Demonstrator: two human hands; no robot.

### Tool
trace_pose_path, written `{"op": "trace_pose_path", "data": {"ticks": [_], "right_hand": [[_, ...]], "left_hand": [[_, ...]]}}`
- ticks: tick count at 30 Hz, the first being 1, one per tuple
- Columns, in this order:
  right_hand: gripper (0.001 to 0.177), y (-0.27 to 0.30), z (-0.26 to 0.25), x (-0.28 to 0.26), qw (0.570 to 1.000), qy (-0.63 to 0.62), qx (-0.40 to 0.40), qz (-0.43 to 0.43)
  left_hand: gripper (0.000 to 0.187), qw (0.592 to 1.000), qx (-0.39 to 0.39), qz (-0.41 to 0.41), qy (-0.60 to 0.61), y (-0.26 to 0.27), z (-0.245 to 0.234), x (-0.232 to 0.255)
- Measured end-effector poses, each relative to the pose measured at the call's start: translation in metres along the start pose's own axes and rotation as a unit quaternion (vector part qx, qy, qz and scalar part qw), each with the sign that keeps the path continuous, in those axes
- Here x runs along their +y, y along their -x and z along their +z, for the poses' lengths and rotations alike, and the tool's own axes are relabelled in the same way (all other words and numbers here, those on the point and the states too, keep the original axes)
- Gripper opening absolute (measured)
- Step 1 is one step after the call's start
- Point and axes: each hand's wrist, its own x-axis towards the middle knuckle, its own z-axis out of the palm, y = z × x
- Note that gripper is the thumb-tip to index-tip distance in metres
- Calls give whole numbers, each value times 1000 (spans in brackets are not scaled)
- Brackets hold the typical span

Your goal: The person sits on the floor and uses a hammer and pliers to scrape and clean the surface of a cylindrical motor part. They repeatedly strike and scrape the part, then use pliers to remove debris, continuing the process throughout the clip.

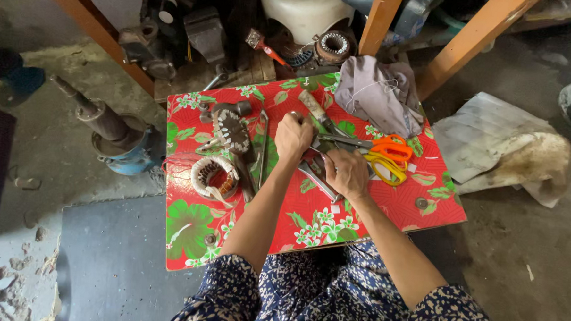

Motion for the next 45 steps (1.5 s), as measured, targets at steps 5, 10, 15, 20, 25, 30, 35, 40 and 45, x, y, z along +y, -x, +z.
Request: {"op": "trace_pose_path", "data": {"ticks": [5,10,15,20,25,30,35,40,45], "right_hand": [[12,-2,1,-1,1000,15,-17,16],[13,-1,5,4,999,42,-21,7],[12,6,10,3,997,71,-21,15],[10,5,8,3,996,79,-24,21],[11,6,10,3,997,78,-19,22],[11,4,7,2,998,38,-20,50],[10,0,2,1,997,8,-46,59],[10,-7,-2,2,997,-20,-52,50],[16,-15,-6,6,990,-26,-112,82]], "left_hand": [[32,999,35,-1,22,-1,0,-1],[32,999,33,0,23,-6,8,-2],[31,997,75,11,10,-4,11,-1],[33,998,45,31,18,2,4,2],[33,997,50,59,15,2,1,-3],[31,996,35,77,6,-1,2,-3],[31,996,40,80,18,-1,2,-5],[32,997,38,60,14,1,1,-3],[33,995,41,86,12,-1,2,-4]]}}
